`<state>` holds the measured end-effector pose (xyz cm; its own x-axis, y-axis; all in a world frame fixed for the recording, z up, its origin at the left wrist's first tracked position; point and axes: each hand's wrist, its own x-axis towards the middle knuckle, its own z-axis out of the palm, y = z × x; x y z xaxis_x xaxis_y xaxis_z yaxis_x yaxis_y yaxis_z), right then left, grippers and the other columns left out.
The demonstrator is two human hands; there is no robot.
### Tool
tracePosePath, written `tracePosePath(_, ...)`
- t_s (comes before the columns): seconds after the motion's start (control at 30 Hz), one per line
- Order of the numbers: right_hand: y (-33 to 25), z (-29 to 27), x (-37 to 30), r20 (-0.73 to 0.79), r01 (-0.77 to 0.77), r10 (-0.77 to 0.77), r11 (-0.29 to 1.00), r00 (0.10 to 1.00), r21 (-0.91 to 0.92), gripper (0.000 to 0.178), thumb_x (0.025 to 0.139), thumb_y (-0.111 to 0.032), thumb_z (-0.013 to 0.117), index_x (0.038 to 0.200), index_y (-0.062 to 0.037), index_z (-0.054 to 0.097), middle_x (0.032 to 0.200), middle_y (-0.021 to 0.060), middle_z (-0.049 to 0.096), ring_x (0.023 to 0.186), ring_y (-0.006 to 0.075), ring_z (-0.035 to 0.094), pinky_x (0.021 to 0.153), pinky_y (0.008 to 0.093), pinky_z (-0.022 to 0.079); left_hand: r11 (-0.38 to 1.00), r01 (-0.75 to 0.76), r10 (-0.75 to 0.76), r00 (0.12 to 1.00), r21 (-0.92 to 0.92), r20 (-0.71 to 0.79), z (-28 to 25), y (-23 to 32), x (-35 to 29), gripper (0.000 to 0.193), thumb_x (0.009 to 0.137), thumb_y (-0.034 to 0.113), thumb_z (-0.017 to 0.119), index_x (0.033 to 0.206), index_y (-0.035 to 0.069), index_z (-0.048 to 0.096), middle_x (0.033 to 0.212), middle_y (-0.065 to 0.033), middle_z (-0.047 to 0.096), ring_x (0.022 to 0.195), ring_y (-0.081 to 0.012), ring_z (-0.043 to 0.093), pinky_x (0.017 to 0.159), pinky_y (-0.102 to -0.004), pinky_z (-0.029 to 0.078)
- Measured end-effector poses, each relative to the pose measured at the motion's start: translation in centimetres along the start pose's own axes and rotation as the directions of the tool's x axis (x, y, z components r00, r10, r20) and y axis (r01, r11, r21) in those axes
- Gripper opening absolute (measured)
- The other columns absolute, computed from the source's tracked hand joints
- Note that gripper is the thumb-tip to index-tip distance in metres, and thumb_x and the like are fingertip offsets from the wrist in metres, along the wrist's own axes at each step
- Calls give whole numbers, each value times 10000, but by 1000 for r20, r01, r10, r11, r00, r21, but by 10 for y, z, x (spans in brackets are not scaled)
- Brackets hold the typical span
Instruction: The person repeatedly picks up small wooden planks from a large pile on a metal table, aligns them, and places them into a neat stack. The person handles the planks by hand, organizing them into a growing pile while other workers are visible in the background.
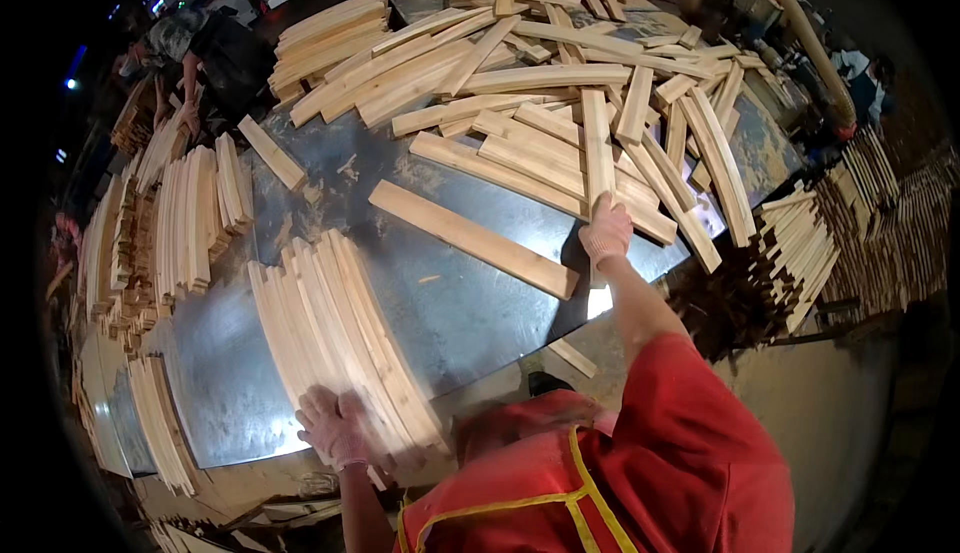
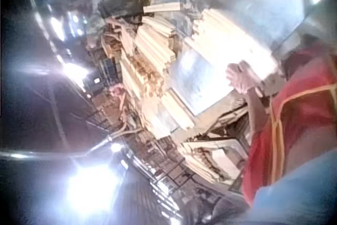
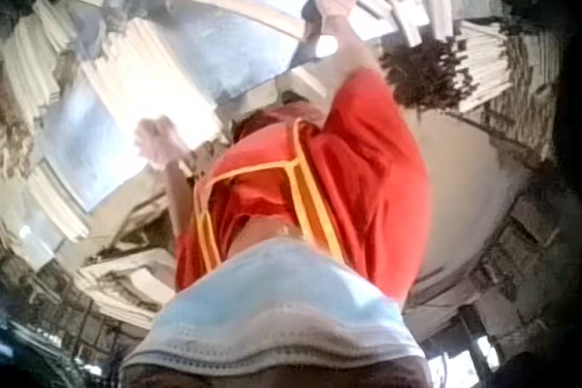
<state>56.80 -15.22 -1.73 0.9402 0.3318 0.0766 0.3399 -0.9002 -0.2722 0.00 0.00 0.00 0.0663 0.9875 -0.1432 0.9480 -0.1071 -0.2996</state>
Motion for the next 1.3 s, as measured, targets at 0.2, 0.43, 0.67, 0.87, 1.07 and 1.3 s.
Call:
tracePosePath(0.2,-9,8,-87,69,497,-532,824,844,271,569,819,-166,681,1351,-15,546,1223,271,620,1076,460,633,953,554,523,962,37,-125,942,-272,-312,3,8,-45,709,1015,525,503,1492,1,537,1498,-234,547,1377,-403,513,1176,-521,402)
tracePosePath(0.43,-52,14,-85,441,529,-579,812,685,244,831,793,-334,810,1517,-107,471,1233,221,692,1110,421,684,923,505,555,918,-307,370,892,252,-261,-4,-8,-38,582,988,487,596,1324,16,659,1268,-197,657,1121,-377,640,987,-547,526)
tracePosePath(0.67,-102,4,-227,686,105,-623,764,375,637,1133,831,-463,749,1664,4,139,1167,333,710,1103,466,687,972,504,544,951,-49,-153,783,-305,-602,136,-69,41,318,827,339,748,963,57,691,1036,-182,678,785,-322,657,780,-485,568)
tracePosePath(0.87,-152,25,-258,733,292,-624,779,273,554,943,858,-494,719,1563,28,371,1240,310,705,1174,453,680,1008,514,534,843,-193,147,981,-503,-131,35,25,46,435,895,380,700,1154,38,626,1190,-188,650,941,-318,652,887,-461,548)
tracePosePath(1.07,-150,25,-186,735,325,-621,779,274,537,913,851,-520,723,1528,22,434,1286,292,697,1202,427,674,1031,492,521,555,-45,233,967,-831,102,41,37,63,562,963,422,652,1346,20,561,1344,-193,623,1097,-314,648,995,-437,527)
tracePosePath(1.3,-226,45,-111,741,432,-617,763,263,482,833,808,-687,693,1282,-3,733,1247,250,745,1173,396,710,999,488,552,-110,406,413,849,-907,330,124,-68,99,716,1043,470,595,1569,-2,485,1523,-200,592,1280,-309,643,1121,-408,504)
